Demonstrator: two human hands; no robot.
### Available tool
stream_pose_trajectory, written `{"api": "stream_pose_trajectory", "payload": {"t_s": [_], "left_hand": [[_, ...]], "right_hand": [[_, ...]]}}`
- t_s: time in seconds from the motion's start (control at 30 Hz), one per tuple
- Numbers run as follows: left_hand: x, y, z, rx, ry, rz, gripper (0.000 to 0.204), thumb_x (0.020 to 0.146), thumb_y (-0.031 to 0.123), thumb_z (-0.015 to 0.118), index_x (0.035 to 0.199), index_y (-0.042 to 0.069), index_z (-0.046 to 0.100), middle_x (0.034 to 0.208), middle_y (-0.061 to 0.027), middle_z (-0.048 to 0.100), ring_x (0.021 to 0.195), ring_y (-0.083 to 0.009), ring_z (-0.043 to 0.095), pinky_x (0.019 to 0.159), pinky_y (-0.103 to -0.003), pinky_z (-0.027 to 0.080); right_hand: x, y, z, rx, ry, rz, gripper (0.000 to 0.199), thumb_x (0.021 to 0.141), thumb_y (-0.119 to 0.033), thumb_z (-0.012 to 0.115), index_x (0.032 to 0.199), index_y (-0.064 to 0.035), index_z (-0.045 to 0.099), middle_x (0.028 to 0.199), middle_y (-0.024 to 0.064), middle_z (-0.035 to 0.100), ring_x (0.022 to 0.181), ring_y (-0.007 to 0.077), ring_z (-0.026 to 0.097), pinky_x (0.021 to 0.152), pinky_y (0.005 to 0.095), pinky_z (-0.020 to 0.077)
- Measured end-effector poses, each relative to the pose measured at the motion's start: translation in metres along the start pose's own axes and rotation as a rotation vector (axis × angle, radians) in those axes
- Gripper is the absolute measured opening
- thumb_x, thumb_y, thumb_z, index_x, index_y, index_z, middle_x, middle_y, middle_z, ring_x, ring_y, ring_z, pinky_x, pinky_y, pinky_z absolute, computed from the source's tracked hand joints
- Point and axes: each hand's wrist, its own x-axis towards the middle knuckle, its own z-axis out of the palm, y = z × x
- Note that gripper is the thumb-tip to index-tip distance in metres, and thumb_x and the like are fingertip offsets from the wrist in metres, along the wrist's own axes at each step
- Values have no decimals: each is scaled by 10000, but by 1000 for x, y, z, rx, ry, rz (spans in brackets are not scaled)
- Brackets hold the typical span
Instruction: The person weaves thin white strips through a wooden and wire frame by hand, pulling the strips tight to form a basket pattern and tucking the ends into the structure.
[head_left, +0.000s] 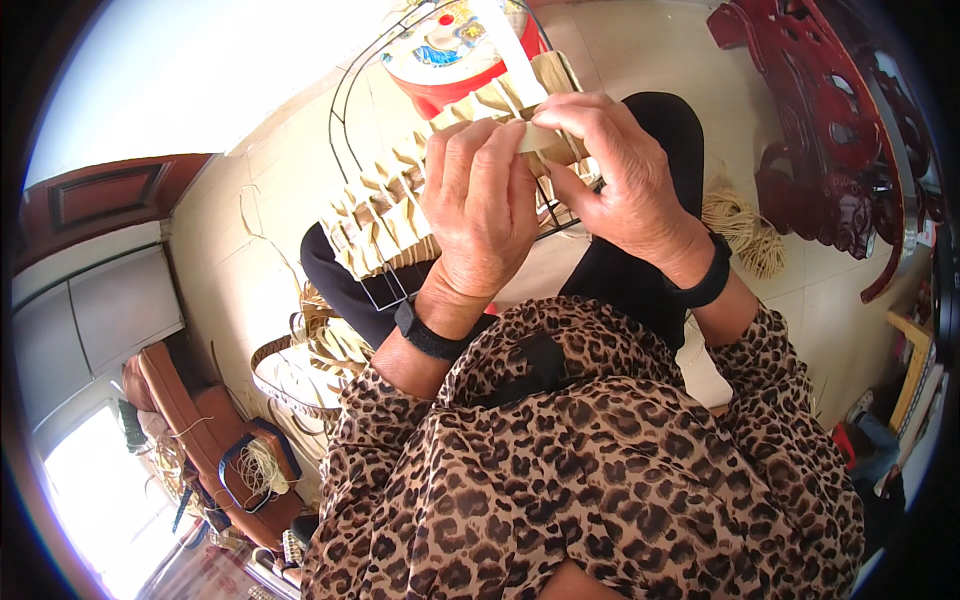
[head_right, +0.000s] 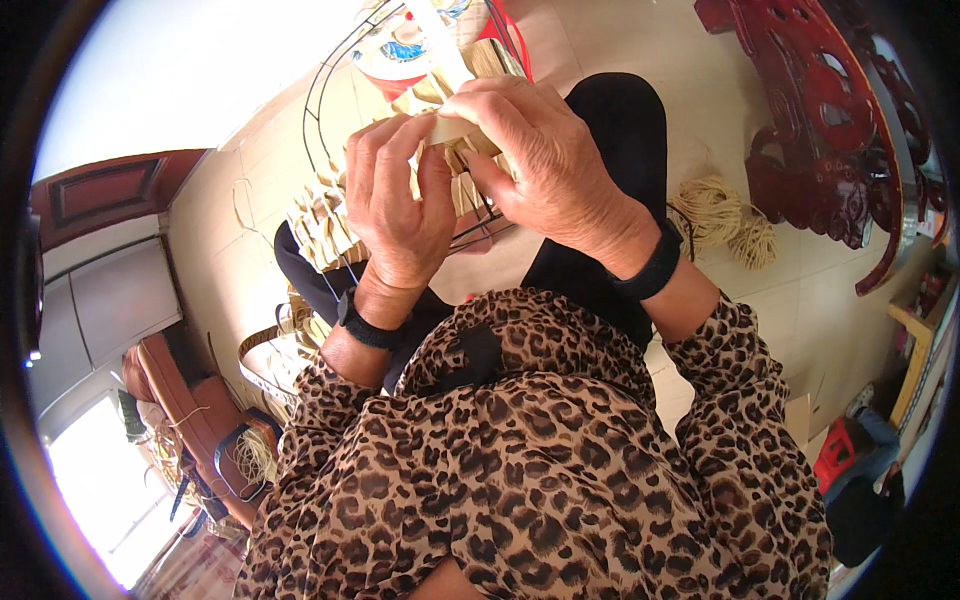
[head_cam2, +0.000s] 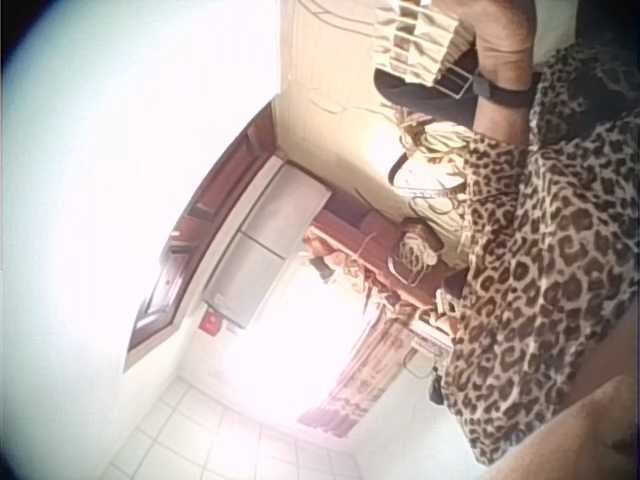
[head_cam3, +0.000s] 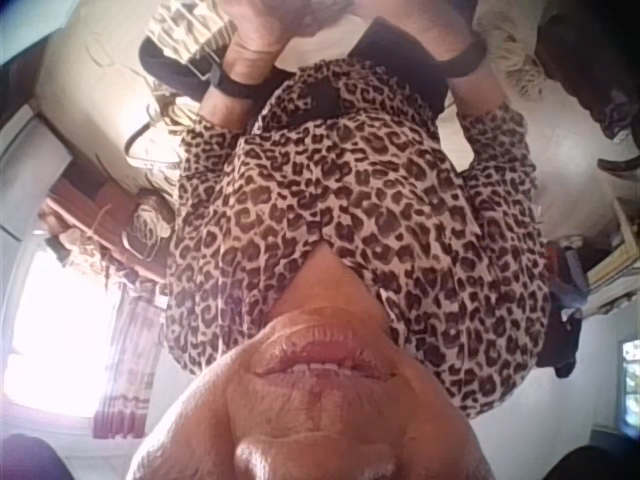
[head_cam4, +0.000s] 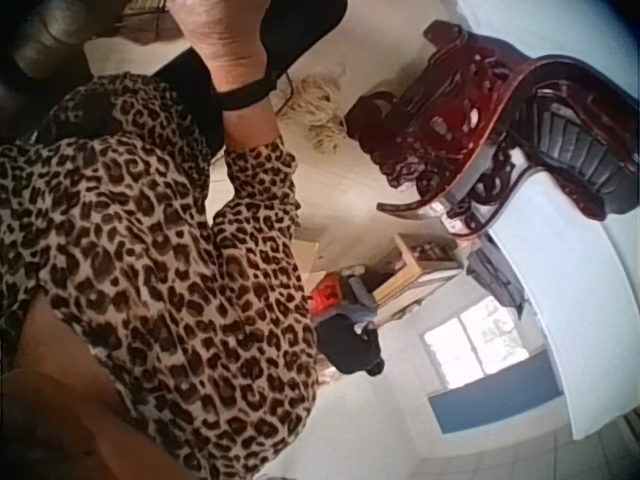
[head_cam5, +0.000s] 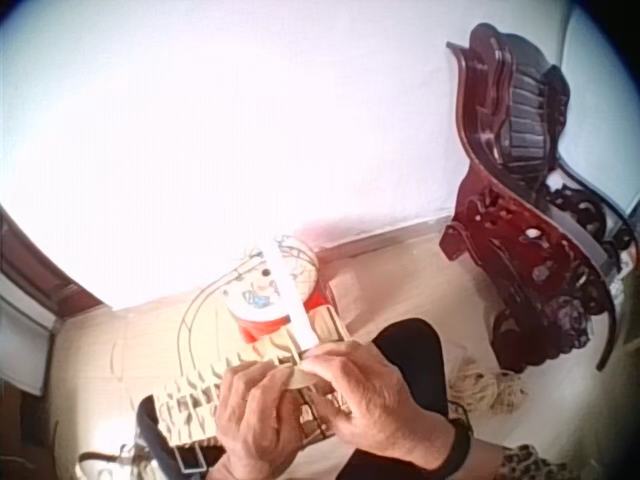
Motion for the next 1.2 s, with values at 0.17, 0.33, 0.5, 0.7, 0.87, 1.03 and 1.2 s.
{"api": "stream_pose_trajectory", "payload": {"t_s": [0.17,0.33,0.5,0.7,0.87,1.03,1.2], "left_hand": [[0,4,-1,23,-40,-39,248,715,-82,607,952,-10,623,906,-137,598,812,-283,583,718,-354,474],[-4,4,-3,74,-88,36,226,718,-76,620,938,-22,617,868,-131,615,788,-285,594,702,-353,463],[-13,12,4,-27,-101,-68,211,721,-69,611,920,-2,589,861,-113,615,785,-272,586,741,-367,426],[-9,11,-2,-47,-123,-188,126,711,9,631,827,45,597,818,-68,576,882,-263,526,778,-396,380],[-2,0,-21,-136,-296,-160,101,660,3,642,737,42,588,834,-70,540,894,-279,506,781,-394,382],[10,-11,-34,-135,-514,63,129,654,25,670,769,35,612,940,-101,545,977,-301,487,816,-410,403],[19,-11,-40,-146,-610,62,142,667,65,708,790,36,643,1017,-123,542,1039,-316,472,858,-422,409]], "right_hand": [[1,6,1,-181,55,-116,360,650,-11,719,985,-49,596,945,59,617,847,219,607,739,323,492],[3,-2,-14,-270,-79,-210,274,661,-14,694,925,-12,620,932,66,598,770,211,584,738,310,486],[-4,-8,-15,-223,-78,-133,265,662,19,667,920,-15,619,929,79,598,776,226,590,721,316,495],[-3,-6,-10,-151,27,-48,256,663,54,636,906,-19,613,861,76,629,774,231,610,715,330,501],[3,-6,-16,-141,-200,-134,259,687,80,624,926,-14,598,845,79,628,855,256,595,772,348,484],[11,-8,-30,-122,-400,-146,257,706,63,608,946,-25,575,877,79,590,905,242,567,785,332,481],[12,-11,-40,-81,-531,-108,281,711,49,615,971,-31,543,886,82,576,920,244,558,794,328,483]]}}
